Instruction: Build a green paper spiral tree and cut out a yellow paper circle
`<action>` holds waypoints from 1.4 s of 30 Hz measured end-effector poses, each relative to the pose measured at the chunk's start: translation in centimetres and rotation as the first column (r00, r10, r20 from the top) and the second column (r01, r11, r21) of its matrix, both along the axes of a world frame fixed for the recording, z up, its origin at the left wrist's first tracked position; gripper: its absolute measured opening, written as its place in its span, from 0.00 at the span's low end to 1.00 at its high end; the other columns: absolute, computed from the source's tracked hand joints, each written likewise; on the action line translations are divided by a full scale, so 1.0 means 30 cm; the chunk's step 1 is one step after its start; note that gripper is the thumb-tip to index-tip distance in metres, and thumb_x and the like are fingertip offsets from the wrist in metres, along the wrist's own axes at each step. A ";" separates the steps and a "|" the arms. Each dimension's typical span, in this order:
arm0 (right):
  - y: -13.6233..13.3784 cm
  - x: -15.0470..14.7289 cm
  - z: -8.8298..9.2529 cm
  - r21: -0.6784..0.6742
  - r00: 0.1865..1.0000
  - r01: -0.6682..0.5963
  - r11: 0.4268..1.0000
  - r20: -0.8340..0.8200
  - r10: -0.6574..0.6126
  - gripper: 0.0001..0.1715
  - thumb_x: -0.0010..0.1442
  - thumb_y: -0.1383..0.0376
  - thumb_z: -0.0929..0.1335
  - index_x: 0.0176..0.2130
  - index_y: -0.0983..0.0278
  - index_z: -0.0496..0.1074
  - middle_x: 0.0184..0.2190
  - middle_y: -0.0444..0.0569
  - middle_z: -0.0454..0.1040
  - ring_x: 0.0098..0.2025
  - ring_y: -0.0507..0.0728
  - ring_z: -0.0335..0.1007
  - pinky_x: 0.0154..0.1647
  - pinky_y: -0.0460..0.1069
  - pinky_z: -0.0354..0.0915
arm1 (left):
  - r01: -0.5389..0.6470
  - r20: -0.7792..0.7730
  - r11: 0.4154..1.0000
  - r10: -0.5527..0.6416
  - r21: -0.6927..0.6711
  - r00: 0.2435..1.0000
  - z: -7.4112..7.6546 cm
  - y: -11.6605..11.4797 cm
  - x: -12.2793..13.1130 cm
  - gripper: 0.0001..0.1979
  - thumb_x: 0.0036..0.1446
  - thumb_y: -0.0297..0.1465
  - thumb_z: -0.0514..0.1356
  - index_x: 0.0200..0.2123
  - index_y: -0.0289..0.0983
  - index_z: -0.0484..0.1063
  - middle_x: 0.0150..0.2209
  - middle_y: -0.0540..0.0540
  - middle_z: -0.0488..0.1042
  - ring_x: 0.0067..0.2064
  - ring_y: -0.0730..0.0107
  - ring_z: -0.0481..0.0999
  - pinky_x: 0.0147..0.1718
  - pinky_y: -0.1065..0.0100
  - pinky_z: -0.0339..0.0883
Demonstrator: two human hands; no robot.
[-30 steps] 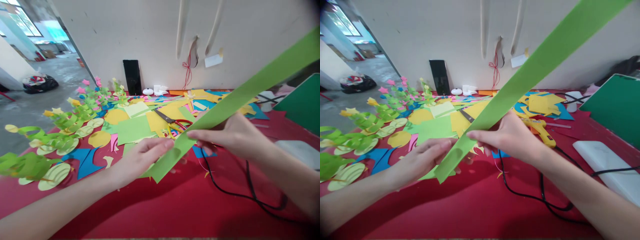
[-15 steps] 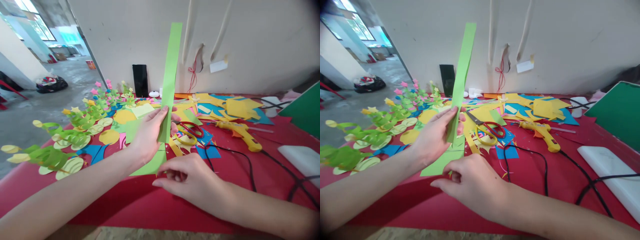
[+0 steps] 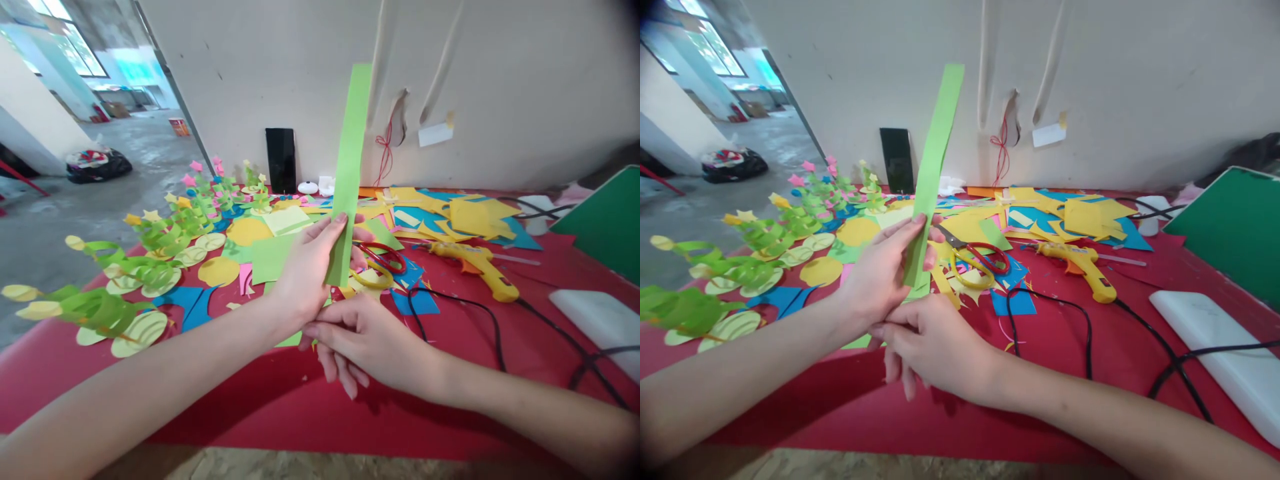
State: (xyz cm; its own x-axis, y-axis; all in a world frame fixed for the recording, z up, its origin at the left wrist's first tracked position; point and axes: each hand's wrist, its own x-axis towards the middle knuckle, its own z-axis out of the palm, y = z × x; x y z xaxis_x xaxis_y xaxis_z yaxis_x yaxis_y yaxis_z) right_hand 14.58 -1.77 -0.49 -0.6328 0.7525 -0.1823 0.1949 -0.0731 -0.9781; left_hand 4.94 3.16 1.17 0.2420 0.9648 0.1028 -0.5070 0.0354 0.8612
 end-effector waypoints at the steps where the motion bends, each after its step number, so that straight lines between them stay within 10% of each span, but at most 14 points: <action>1: 0.007 0.006 -0.005 0.048 1.000 0.019 0.999 0.020 -0.020 0.20 0.58 0.66 0.60 0.17 0.67 0.63 0.11 0.40 0.64 0.10 0.44 0.58 0.12 0.39 0.55 | -0.001 0.002 1.000 0.001 -0.001 1.000 0.004 0.000 -0.004 0.07 0.57 0.30 0.55 0.31 0.34 0.72 0.26 0.52 0.72 0.19 0.83 0.68 0.15 0.83 0.61; 7: 0.038 0.027 -0.016 0.262 0.969 0.202 0.944 0.084 -0.231 0.13 0.52 0.66 0.67 0.19 0.68 0.69 0.11 0.40 0.63 0.13 0.45 0.57 0.17 0.41 0.56 | -0.040 -0.027 0.999 0.040 -0.004 0.999 0.030 0.007 -0.033 0.07 0.57 0.28 0.54 0.32 0.34 0.72 0.25 0.52 0.72 0.20 0.83 0.68 0.17 0.82 0.62; 13: -0.018 -0.007 0.005 -0.091 0.946 -0.275 0.957 -0.202 0.253 0.13 0.57 0.66 0.63 0.40 0.68 0.72 0.33 0.50 0.74 0.31 0.50 0.70 0.29 0.43 0.66 | -0.036 -0.095 0.999 0.037 0.012 0.995 0.005 0.010 -0.033 0.08 0.57 0.29 0.54 0.30 0.35 0.72 0.25 0.51 0.74 0.19 0.81 0.69 0.16 0.80 0.61; 18: 0.010 0.022 0.000 -0.010 0.793 0.288 0.958 -0.558 -0.245 0.12 0.58 0.72 0.62 0.37 0.63 0.73 0.31 0.45 0.75 0.37 0.51 0.70 0.37 0.45 0.65 | -0.196 -0.039 0.974 0.202 0.115 0.979 0.017 0.012 -0.042 0.09 0.57 0.30 0.55 0.27 0.35 0.72 0.26 0.52 0.75 0.25 0.80 0.73 0.26 0.80 0.68; 23: -0.007 0.028 -0.002 -0.140 0.749 -0.015 0.990 -0.658 -0.082 0.17 0.53 0.75 0.61 0.41 0.64 0.72 0.42 0.50 0.72 0.45 0.55 0.67 0.47 0.52 0.62 | -0.100 -0.077 0.995 0.099 -0.004 0.992 0.008 -0.012 -0.031 0.08 0.57 0.31 0.55 0.31 0.34 0.72 0.26 0.50 0.76 0.30 0.74 0.76 0.32 0.75 0.70; 28: 0.006 0.074 -0.082 -0.389 0.770 0.294 0.873 -0.446 -0.457 0.10 0.49 0.75 0.63 0.31 0.65 0.71 0.30 0.46 0.71 0.32 0.49 0.68 0.32 0.43 0.63 | -0.039 -0.109 0.999 0.040 0.011 0.993 0.012 -0.034 -0.053 0.08 0.58 0.31 0.55 0.33 0.34 0.72 0.28 0.47 0.77 0.32 0.73 0.77 0.34 0.75 0.69; 33: 0.018 0.154 -0.031 -0.330 0.799 0.305 0.894 -0.421 -0.428 0.06 0.52 0.66 0.68 0.34 0.64 0.69 0.24 0.43 0.67 0.25 0.49 0.63 0.27 0.44 0.61 | 0.274 -0.347 0.958 -0.288 -0.088 0.893 0.020 -0.088 -0.075 0.11 0.58 0.32 0.54 0.29 0.33 0.73 0.25 0.45 0.77 0.26 0.70 0.76 0.30 0.72 0.70; 37: 0.014 0.167 0.043 -0.133 0.860 0.301 0.944 -0.390 -0.330 0.14 0.51 0.62 0.70 0.39 0.61 0.72 0.30 0.44 0.72 0.33 0.52 0.67 0.36 0.46 0.63 | 0.358 -0.504 0.913 -0.407 -0.197 0.762 0.002 -0.138 -0.075 0.14 0.58 0.36 0.53 0.28 0.34 0.72 0.26 0.44 0.77 0.25 0.67 0.76 0.27 0.71 0.69; 42: 0.047 0.183 0.055 -0.085 0.804 0.488 0.869 -0.342 -0.486 0.05 0.49 0.64 0.72 0.31 0.61 0.75 0.34 0.44 0.74 0.37 0.51 0.69 0.37 0.43 0.65 | 0.409 -0.567 0.891 -0.445 -0.198 0.693 -0.010 -0.173 -0.096 0.16 0.59 0.36 0.51 0.26 0.35 0.73 0.25 0.46 0.77 0.27 0.67 0.77 0.30 0.72 0.69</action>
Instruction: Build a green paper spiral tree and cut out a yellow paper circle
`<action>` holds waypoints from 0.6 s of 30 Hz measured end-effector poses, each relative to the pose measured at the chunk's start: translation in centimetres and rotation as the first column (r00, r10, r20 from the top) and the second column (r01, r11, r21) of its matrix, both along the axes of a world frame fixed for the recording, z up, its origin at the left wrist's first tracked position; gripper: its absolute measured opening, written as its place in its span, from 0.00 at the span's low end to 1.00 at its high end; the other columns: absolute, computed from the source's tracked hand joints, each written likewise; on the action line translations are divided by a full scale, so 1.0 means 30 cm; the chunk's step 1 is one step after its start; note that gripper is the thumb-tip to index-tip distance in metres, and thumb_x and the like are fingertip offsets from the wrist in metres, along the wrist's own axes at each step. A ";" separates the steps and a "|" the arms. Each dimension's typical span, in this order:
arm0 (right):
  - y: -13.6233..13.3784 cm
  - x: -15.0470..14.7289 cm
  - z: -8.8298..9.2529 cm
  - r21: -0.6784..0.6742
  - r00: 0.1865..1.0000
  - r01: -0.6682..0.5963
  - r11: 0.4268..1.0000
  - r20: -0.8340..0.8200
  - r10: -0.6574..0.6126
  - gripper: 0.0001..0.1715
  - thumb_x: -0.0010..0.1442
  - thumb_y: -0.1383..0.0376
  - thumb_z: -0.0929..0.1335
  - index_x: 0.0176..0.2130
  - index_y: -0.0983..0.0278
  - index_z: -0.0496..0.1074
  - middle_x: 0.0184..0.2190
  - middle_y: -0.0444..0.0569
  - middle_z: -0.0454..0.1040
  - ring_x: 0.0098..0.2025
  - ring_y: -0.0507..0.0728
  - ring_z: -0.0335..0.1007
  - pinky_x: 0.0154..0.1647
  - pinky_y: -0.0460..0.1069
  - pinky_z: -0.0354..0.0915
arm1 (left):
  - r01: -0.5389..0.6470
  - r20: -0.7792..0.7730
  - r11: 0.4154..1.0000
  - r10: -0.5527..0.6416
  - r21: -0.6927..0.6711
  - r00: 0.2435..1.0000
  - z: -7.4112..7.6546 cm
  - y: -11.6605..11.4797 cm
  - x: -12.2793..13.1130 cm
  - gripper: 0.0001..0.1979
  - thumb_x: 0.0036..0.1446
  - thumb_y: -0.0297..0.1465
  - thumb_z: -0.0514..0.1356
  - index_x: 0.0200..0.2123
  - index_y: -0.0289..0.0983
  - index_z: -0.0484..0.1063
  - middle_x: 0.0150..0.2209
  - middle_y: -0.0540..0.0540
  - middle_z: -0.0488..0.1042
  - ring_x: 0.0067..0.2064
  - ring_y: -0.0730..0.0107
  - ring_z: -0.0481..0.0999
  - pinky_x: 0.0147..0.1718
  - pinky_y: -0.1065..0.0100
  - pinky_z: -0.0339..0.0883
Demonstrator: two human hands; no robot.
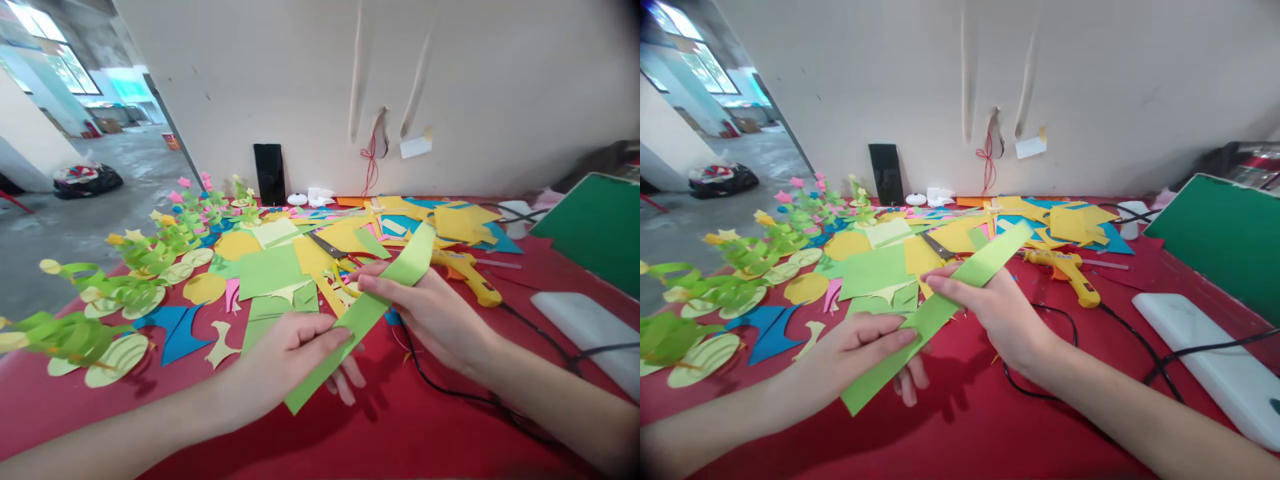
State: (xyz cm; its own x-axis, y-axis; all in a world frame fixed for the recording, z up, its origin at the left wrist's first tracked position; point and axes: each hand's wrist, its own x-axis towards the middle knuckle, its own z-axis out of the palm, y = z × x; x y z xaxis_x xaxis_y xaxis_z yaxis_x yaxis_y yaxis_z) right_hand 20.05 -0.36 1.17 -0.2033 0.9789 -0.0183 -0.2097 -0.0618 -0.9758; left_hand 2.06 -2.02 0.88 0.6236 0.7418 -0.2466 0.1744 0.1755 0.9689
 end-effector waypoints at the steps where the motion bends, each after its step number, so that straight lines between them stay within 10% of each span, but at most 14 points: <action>1: 0.012 0.012 0.003 -0.002 1.000 0.028 1.000 0.003 -0.028 0.05 0.49 0.64 0.72 0.31 0.61 0.75 0.33 0.44 0.75 0.36 0.51 0.69 0.36 0.43 0.65 | -0.004 -0.003 1.000 0.004 -0.007 1.000 -0.002 -0.002 -0.008 0.16 0.59 0.36 0.51 0.26 0.36 0.73 0.26 0.45 0.77 0.27 0.68 0.77 0.30 0.72 0.69; 6: 0.058 0.071 0.032 0.030 0.988 0.148 0.988 0.040 -0.149 0.07 0.48 0.62 0.72 0.31 0.61 0.76 0.31 0.44 0.75 0.32 0.50 0.69 0.29 0.43 0.67 | 0.038 -0.058 0.996 -0.043 -0.081 0.997 -0.019 0.002 -0.048 0.15 0.58 0.36 0.52 0.29 0.35 0.75 0.31 0.41 0.78 0.31 0.64 0.78 0.33 0.68 0.70; 11: 0.030 0.046 0.026 0.069 0.992 -0.002 0.998 0.126 -0.006 0.07 0.50 0.60 0.71 0.30 0.60 0.76 0.31 0.43 0.75 0.35 0.51 0.70 0.35 0.44 0.66 | 0.104 0.018 0.984 -0.103 -0.147 0.995 -0.004 0.008 -0.026 0.11 0.56 0.35 0.55 0.36 0.37 0.74 0.35 0.43 0.78 0.37 0.61 0.77 0.38 0.66 0.69; 18: -0.029 -0.012 -0.016 0.125 0.938 -0.148 0.981 0.332 0.100 0.09 0.52 0.61 0.69 0.35 0.59 0.75 0.38 0.44 0.74 0.46 0.54 0.67 0.46 0.46 0.63 | 0.051 0.042 0.988 -0.045 -0.147 0.998 -0.004 0.010 0.067 0.16 0.58 0.38 0.51 0.26 0.35 0.72 0.21 0.46 0.76 0.21 0.69 0.74 0.21 0.72 0.68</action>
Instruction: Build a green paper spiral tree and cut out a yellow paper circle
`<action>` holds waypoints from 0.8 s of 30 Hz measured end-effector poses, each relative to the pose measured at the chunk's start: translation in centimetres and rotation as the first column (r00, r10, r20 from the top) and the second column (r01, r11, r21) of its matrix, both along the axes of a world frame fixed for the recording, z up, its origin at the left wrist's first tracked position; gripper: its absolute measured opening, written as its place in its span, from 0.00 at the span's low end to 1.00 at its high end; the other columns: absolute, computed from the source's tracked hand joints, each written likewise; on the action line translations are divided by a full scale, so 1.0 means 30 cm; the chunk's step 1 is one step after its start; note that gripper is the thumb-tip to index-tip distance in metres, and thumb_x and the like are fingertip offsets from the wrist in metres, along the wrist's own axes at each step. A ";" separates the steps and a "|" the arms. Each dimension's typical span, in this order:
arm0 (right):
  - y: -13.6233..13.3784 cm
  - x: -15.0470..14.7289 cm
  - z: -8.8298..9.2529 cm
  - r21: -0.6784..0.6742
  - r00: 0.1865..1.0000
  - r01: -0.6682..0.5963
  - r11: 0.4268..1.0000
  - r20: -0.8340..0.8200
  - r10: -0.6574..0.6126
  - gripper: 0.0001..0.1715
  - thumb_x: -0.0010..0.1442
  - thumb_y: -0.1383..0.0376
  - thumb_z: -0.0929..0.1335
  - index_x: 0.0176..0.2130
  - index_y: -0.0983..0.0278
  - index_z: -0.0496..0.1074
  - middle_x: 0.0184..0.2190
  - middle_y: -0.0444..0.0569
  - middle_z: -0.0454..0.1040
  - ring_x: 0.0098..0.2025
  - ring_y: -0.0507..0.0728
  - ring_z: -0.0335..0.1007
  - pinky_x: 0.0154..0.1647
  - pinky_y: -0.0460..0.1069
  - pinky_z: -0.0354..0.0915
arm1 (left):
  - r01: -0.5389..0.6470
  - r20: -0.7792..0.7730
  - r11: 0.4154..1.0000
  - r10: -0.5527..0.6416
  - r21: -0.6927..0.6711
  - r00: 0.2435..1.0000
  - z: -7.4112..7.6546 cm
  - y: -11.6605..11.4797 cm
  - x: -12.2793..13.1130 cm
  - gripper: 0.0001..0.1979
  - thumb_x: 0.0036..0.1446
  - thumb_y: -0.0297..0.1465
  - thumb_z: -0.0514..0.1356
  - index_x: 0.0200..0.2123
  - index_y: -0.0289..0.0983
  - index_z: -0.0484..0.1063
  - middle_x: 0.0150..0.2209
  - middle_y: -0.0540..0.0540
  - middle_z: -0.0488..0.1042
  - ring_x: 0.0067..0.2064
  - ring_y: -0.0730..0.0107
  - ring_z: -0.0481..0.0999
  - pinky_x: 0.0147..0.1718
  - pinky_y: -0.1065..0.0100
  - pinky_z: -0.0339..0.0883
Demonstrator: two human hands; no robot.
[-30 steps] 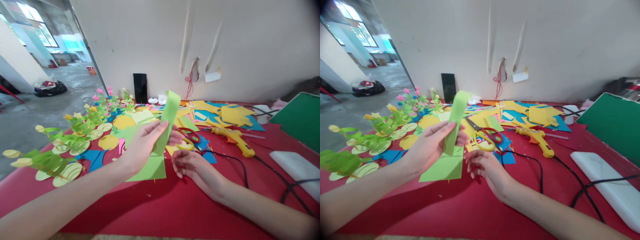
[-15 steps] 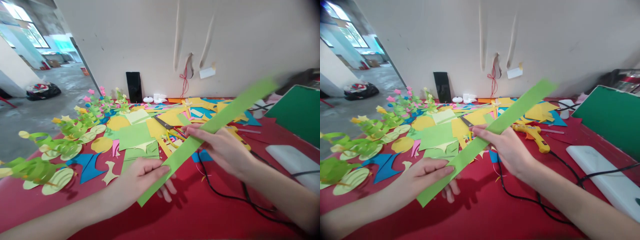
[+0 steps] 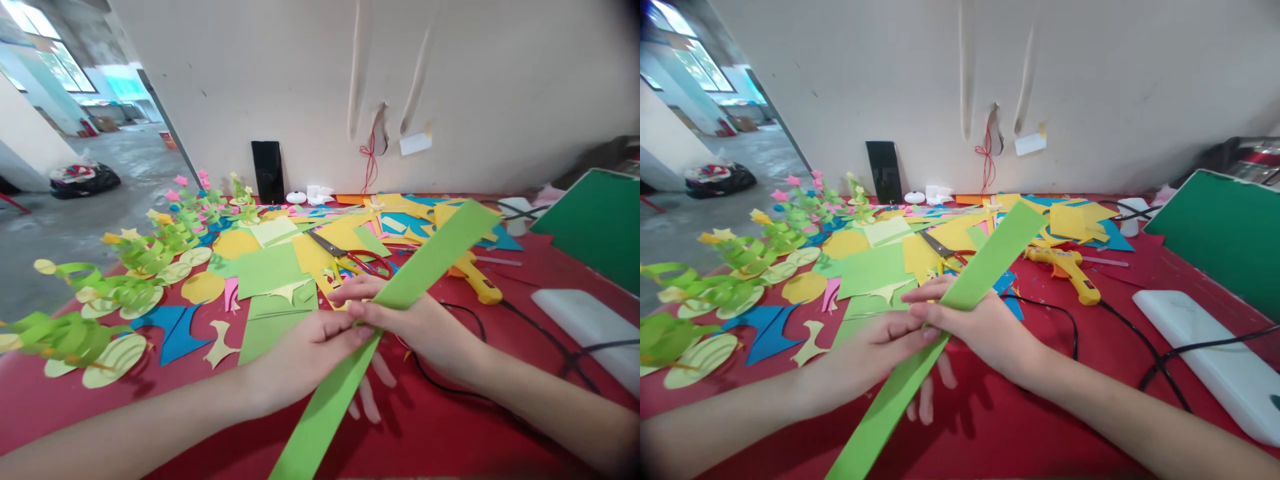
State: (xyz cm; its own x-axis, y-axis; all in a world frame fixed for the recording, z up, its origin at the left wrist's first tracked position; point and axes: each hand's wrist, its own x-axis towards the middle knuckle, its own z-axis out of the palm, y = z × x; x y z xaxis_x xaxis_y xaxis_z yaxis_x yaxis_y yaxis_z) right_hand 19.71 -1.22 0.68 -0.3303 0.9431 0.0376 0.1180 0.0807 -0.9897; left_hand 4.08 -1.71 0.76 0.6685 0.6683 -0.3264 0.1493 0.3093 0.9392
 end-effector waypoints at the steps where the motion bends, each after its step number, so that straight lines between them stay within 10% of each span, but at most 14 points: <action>1: -0.003 -0.005 -0.005 -0.010 1.000 0.000 1.000 -0.005 0.000 0.10 0.52 0.61 0.69 0.36 0.59 0.75 0.39 0.45 0.74 0.45 0.54 0.67 0.44 0.46 0.64 | -0.032 0.004 0.999 0.032 -0.019 0.999 -0.006 -0.003 0.005 0.18 0.59 0.38 0.50 0.25 0.35 0.72 0.20 0.46 0.75 0.20 0.70 0.74 0.20 0.73 0.67; 12: -0.024 -0.032 -0.029 -0.342 0.917 -0.080 0.936 -0.393 -0.065 0.05 0.50 0.66 0.70 0.30 0.65 0.72 0.21 0.40 0.67 0.20 0.46 0.62 0.17 0.42 0.60 | -0.184 -0.021 0.939 0.198 0.291 0.980 -0.040 -0.007 -0.012 0.13 0.58 0.35 0.52 0.28 0.35 0.72 0.24 0.48 0.75 0.26 0.68 0.74 0.22 0.73 0.65; 24: -0.031 -0.029 -0.013 -0.373 0.866 -0.073 0.925 -0.484 -0.127 0.04 0.53 0.67 0.68 0.33 0.64 0.72 0.21 0.42 0.70 0.16 0.48 0.61 0.16 0.44 0.61 | -0.152 0.135 0.985 0.139 0.087 0.981 -0.049 -0.014 0.004 0.15 0.61 0.35 0.48 0.30 0.35 0.71 0.25 0.50 0.76 0.25 0.73 0.75 0.25 0.75 0.69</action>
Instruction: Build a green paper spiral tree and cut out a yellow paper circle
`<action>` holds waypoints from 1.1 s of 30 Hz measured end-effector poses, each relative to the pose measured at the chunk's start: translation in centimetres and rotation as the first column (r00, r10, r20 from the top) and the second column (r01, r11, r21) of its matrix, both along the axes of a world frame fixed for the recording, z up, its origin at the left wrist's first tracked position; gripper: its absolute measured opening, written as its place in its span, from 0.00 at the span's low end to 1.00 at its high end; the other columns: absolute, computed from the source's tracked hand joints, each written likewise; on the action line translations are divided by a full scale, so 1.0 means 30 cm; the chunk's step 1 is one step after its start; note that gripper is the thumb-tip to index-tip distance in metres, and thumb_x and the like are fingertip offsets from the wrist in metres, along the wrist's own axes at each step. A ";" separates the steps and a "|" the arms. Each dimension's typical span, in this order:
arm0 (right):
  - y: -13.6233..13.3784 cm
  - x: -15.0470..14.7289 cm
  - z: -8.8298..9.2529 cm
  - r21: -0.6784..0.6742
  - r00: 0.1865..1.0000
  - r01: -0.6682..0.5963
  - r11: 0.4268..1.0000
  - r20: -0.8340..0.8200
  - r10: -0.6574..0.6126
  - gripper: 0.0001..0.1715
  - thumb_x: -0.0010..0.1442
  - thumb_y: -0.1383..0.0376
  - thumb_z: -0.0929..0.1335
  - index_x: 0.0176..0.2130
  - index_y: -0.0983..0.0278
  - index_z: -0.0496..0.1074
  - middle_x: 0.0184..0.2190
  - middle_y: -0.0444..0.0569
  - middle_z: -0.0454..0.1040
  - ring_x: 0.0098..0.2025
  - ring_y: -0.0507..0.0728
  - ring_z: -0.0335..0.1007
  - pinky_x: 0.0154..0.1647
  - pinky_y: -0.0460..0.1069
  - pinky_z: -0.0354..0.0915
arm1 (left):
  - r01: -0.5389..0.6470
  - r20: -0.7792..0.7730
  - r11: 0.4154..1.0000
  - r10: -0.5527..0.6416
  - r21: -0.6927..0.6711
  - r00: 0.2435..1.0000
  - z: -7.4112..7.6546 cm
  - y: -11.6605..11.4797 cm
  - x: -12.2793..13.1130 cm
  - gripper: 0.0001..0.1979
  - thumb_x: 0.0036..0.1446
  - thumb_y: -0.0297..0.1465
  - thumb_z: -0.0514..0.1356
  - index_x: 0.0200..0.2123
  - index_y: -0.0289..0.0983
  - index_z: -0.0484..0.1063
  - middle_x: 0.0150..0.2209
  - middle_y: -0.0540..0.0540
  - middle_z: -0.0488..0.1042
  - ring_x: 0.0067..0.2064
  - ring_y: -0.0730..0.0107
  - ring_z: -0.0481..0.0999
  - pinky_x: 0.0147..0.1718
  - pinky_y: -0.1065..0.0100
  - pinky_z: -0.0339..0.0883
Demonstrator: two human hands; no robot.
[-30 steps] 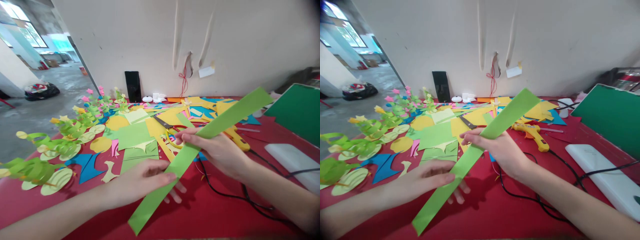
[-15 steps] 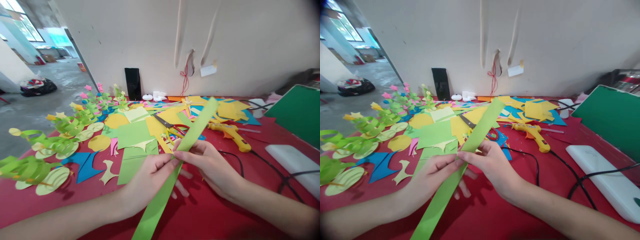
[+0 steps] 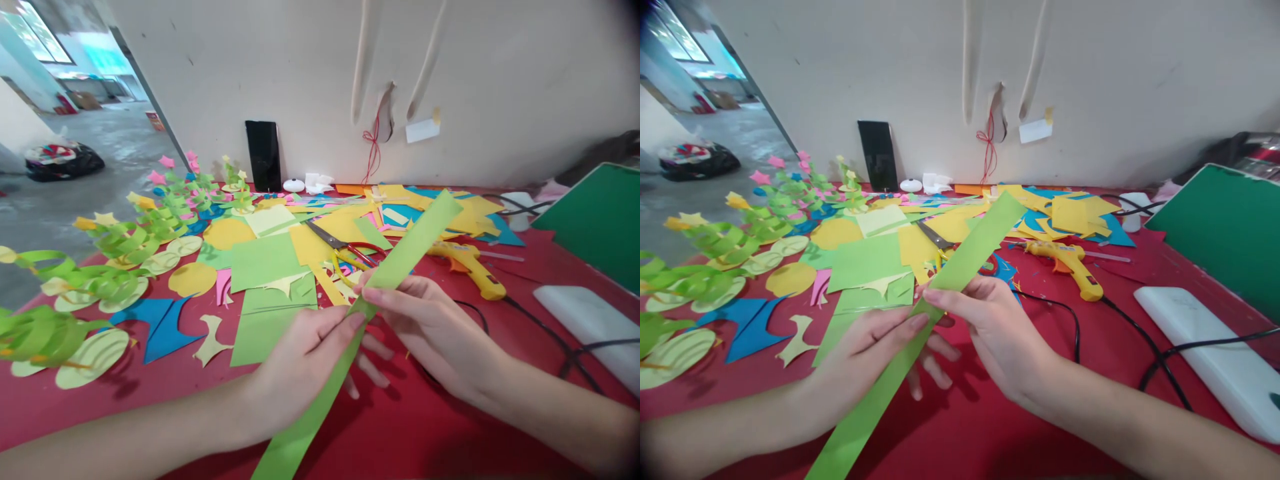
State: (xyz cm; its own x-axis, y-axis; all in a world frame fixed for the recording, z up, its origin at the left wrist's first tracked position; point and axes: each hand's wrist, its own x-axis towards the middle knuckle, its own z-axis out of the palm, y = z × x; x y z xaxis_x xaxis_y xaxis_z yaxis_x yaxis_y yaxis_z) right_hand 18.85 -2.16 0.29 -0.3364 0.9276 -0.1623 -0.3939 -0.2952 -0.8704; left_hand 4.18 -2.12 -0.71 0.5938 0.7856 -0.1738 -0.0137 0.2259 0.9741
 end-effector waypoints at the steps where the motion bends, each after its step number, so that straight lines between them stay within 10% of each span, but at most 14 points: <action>1: 0.001 0.002 0.004 0.000 1.000 -0.011 1.000 -0.002 0.011 0.04 0.54 0.67 0.67 0.33 0.64 0.73 0.20 0.42 0.70 0.16 0.48 0.61 0.17 0.45 0.62 | -0.002 0.020 1.000 0.002 -0.018 1.000 0.007 0.001 0.003 0.15 0.61 0.34 0.49 0.30 0.35 0.72 0.24 0.51 0.76 0.24 0.74 0.75 0.24 0.77 0.69; 9: 0.113 0.089 0.038 0.141 0.951 0.309 0.941 -0.011 -0.310 0.06 0.49 0.71 0.71 0.23 0.62 0.74 0.27 0.41 0.73 0.32 0.48 0.69 0.36 0.40 0.66 | -0.026 -0.004 0.978 0.025 -0.205 1.000 0.005 0.000 0.013 0.13 0.61 0.31 0.49 0.34 0.31 0.71 0.25 0.47 0.77 0.23 0.73 0.76 0.19 0.78 0.68; 14: 0.113 0.084 0.025 0.140 0.984 0.179 0.974 -0.016 -0.178 0.07 0.50 0.70 0.71 0.23 0.59 0.74 0.26 0.40 0.74 0.35 0.49 0.70 0.38 0.41 0.67 | 0.059 -0.048 0.996 -0.062 -0.060 0.997 0.012 0.011 0.007 0.11 0.58 0.30 0.53 0.37 0.31 0.72 0.33 0.44 0.78 0.34 0.69 0.77 0.27 0.77 0.70; 19: 0.103 0.076 0.017 0.229 0.971 0.134 0.964 0.162 -0.173 0.04 0.51 0.68 0.70 0.32 0.60 0.74 0.32 0.42 0.73 0.37 0.49 0.68 0.37 0.42 0.66 | 0.023 -0.138 1.000 -0.024 -0.008 0.990 0.017 0.020 0.005 0.15 0.61 0.33 0.47 0.29 0.34 0.69 0.20 0.50 0.74 0.22 0.74 0.74 0.22 0.77 0.67; 23: 0.117 0.104 0.043 0.698 0.778 0.122 0.705 0.374 -0.505 0.20 0.51 0.70 0.69 0.46 0.58 0.68 0.38 0.43 0.69 0.40 0.51 0.65 0.41 0.47 0.64 | 0.121 -0.316 0.992 -0.104 0.036 0.943 -0.006 0.023 -0.002 0.18 0.62 0.36 0.44 0.25 0.35 0.65 0.12 0.55 0.64 0.14 0.79 0.64 0.15 0.78 0.59; 27: 0.078 0.091 0.058 0.817 0.513 -0.439 0.375 0.570 -0.642 0.07 0.53 0.72 0.67 0.35 0.65 0.73 0.35 0.46 0.72 0.42 0.55 0.63 0.48 0.52 0.58 | 0.166 -0.379 0.984 -0.129 0.068 0.916 -0.031 0.027 -0.009 0.17 0.61 0.38 0.44 0.26 0.36 0.64 0.12 0.56 0.61 0.14 0.78 0.61 0.14 0.78 0.57; 33: 0.029 0.053 0.045 0.727 0.427 -0.616 0.304 0.633 -0.646 0.07 0.55 0.71 0.65 0.30 0.68 0.73 0.31 0.48 0.73 0.38 0.54 0.64 0.44 0.50 0.59 | 0.198 -0.356 0.980 -0.173 0.036 0.918 -0.025 0.040 -0.012 0.15 0.61 0.34 0.43 0.28 0.36 0.63 0.15 0.55 0.64 0.16 0.76 0.66 0.18 0.76 0.64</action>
State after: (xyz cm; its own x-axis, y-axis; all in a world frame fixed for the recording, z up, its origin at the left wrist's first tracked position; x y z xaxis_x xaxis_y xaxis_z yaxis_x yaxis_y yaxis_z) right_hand 20.43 -1.27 1.64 -0.6079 0.6130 0.5047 0.5894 0.7743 -0.2306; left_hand 3.81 -0.91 -1.47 0.6414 0.6849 -0.3459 0.3661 0.1230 0.9224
